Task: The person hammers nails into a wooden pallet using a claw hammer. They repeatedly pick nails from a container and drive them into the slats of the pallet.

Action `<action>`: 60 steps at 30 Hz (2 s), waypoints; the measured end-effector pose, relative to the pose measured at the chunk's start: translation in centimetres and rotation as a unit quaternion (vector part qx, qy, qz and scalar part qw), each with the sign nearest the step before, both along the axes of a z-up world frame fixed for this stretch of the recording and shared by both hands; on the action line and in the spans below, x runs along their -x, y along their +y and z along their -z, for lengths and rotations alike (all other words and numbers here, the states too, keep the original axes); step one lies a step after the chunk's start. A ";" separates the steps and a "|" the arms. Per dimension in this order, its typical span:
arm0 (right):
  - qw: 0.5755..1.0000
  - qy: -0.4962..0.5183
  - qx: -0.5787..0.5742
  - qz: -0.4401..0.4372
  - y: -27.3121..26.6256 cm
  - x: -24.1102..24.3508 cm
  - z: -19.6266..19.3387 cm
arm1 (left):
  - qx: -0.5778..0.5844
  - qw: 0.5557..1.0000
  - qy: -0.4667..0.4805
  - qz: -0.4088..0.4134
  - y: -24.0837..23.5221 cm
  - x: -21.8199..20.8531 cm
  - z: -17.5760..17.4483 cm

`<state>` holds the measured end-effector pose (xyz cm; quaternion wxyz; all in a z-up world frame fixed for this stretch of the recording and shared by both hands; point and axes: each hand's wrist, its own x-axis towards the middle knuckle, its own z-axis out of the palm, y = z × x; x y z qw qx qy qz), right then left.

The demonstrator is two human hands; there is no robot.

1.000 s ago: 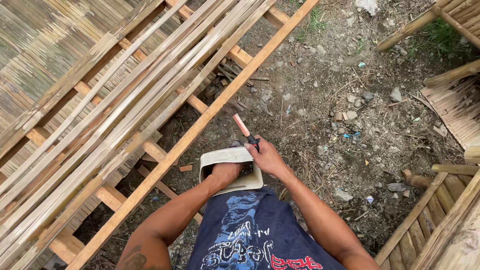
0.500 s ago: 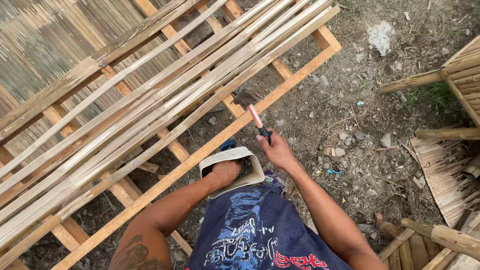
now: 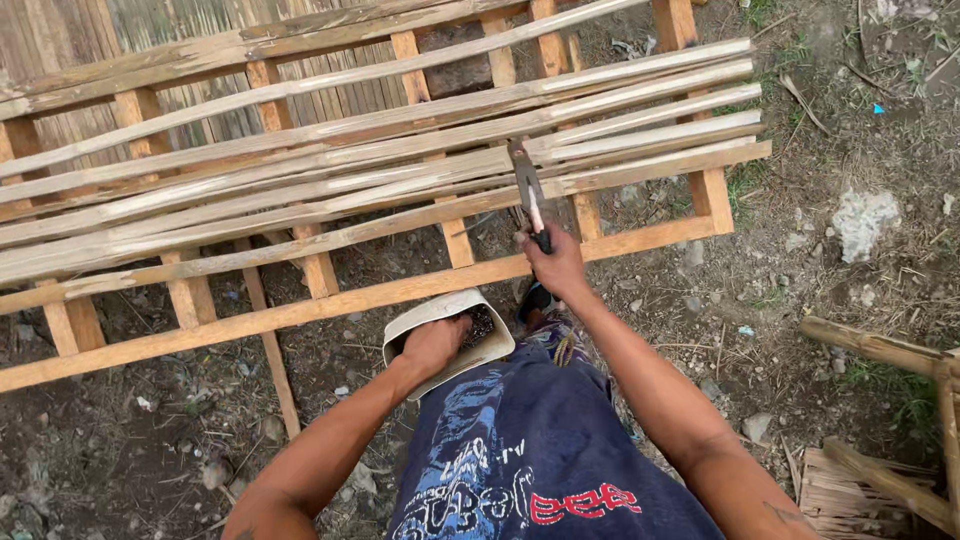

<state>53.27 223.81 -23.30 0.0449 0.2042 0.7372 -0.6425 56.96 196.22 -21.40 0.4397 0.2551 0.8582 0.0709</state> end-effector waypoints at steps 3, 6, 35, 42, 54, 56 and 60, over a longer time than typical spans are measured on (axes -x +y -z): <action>0.992 0.026 -0.116 -0.035 4.2 1.0 1.1 | -0.019 0.997 0.063 -0.030 2.8 -2.8 1.6; 0.973 0.057 -0.213 -0.062 8.3 4.2 0.7 | -0.079 0.978 0.192 0.031 5.1 -3.8 3.4; 0.952 -0.066 -0.197 -0.225 13.9 19.2 -7.9 | -0.105 0.937 0.261 -0.208 16.3 24.7 -9.6; 0.911 0.065 -0.307 -0.267 12.6 31.0 -5.1 | -0.064 0.946 0.249 -0.195 14.6 37.5 -6.5; 0.954 -0.037 -0.154 -0.255 11.5 37.9 -1.9 | -0.031 0.964 0.217 -0.154 13.9 44.8 -4.5; 0.952 -0.064 -0.149 -0.259 11.6 38.8 -2.0 | -0.029 0.964 0.220 -0.144 13.8 45.4 -4.3; 0.935 -0.044 -0.247 -0.249 11.0 39.8 -0.4 | -0.053 0.963 0.210 -0.159 12.9 46.2 -2.7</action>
